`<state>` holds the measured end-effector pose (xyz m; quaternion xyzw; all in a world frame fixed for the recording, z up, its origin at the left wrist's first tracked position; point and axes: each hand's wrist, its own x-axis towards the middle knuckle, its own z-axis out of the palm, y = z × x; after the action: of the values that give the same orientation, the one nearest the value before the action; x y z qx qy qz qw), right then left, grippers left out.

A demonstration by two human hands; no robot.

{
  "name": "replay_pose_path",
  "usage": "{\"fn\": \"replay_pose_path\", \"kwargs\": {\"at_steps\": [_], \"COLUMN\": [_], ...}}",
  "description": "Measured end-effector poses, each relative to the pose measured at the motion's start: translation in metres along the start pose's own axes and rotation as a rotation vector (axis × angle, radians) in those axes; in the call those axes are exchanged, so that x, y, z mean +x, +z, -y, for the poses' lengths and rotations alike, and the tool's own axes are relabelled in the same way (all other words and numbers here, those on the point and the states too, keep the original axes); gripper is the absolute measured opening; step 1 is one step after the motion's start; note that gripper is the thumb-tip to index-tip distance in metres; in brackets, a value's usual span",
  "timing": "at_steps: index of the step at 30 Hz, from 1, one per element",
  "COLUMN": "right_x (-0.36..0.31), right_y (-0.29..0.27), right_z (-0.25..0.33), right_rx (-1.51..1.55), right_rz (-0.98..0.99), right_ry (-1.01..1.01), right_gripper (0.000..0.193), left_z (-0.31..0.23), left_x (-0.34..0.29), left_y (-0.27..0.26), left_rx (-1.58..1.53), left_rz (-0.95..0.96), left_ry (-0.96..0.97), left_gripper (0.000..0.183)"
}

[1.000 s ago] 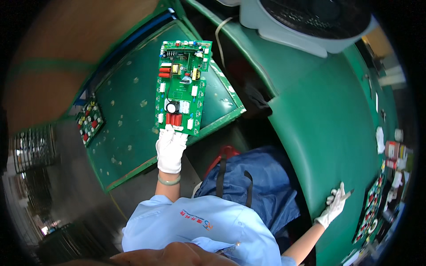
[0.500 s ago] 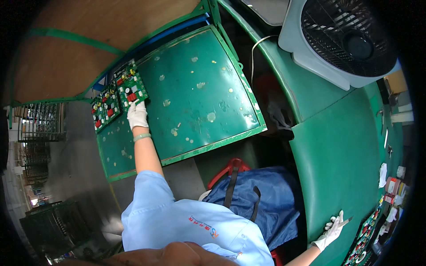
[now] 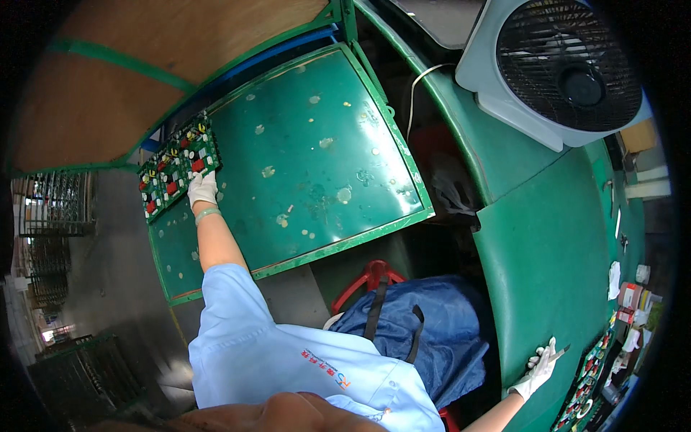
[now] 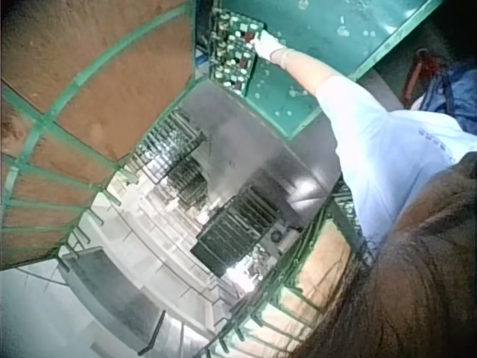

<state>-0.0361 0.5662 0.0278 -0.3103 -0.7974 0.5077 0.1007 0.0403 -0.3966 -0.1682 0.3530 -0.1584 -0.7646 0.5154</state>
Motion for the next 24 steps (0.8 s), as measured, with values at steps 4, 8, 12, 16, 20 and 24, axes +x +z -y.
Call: {"fn": "replay_pose_path", "kwargs": {"at_steps": [4, 8, 12, 16, 20, 24], "right_x": [0.011, -0.014, -0.019, 0.001, -0.022, -0.052], "right_y": [-0.006, 0.024, 0.035, 0.022, 0.02, -0.001], "right_z": [-0.021, 0.018, 0.038, 0.007, 0.013, 0.008], "right_rx": [0.017, 0.037, 0.084, -0.076, 0.123, 0.229], "right_rz": [0.028, -0.052, -0.014, 0.069, 0.119, 0.14], "right_ry": [-0.027, 0.019, 0.053, -0.228, 0.045, -0.065], "right_gripper": [0.039, 0.035, 0.034, 0.035, 0.037, 0.038], "left_z": [-0.006, -0.03, -0.027, 0.008, 0.037, 0.102], "left_x": [-0.02, -0.068, -0.161, -0.124, -0.114, -0.1], "left_y": [0.006, 0.052, 0.117, 0.089, 0.085, 0.116], "left_rx": [0.967, 2.113, 1.931, 1.641, 1.152, 0.353], "left_rz": [0.06, 0.118, 0.256, 0.47, 0.601, 1.012], "left_ry": [0.215, 0.552, 0.178, 0.286, 0.323, -0.199], "left_gripper": [0.038, 0.063, 0.054, 0.053, 0.052, 0.052]}}
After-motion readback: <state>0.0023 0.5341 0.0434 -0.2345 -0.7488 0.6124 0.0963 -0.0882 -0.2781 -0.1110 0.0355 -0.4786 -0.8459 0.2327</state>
